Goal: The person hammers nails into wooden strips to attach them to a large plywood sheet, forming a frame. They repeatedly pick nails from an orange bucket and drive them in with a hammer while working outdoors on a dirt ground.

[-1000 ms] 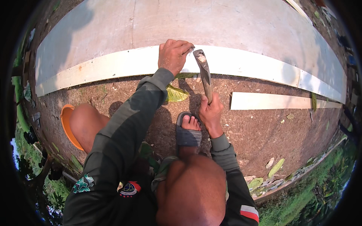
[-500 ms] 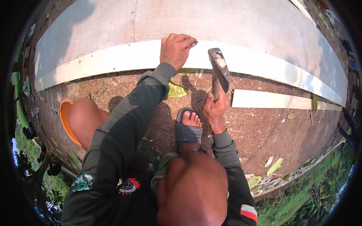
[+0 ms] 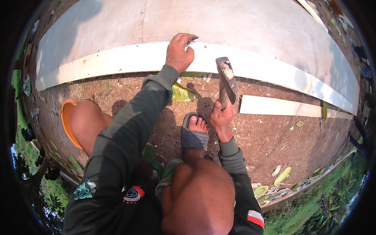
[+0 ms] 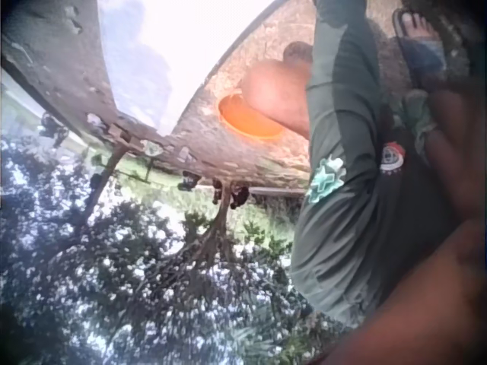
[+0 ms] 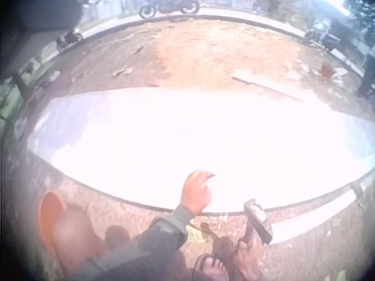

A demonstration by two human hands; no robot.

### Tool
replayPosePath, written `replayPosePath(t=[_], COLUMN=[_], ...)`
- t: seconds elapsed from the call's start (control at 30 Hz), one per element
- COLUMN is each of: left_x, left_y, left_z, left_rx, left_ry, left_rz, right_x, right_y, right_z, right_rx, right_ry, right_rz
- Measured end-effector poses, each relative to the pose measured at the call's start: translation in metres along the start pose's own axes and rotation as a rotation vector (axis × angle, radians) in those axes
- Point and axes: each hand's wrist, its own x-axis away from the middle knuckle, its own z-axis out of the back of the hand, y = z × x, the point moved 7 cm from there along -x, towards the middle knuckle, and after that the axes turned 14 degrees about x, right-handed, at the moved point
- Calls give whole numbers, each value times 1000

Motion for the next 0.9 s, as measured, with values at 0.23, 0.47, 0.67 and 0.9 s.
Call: replayPosePath(t=[0.23, 0.47, 0.67, 0.9], left_x=[7, 3, 0, 6], left_y=[2, -4, -3, -5], left_z=[-1, 1, -5, -7], left_rx=[27, -4, -1, 16], left_ry=[-3, -21, -8, -27], left_rz=[-12, 22, -15, 50], right_x=[-2, -6, -8, -7], right_y=[-12, 13, -1, 3], right_z=[3, -25, 10, 27], right_rx=[41, 127, -77, -326], right_ry=[-41, -245, 151, 175], right_rz=[11, -156, 121, 4])
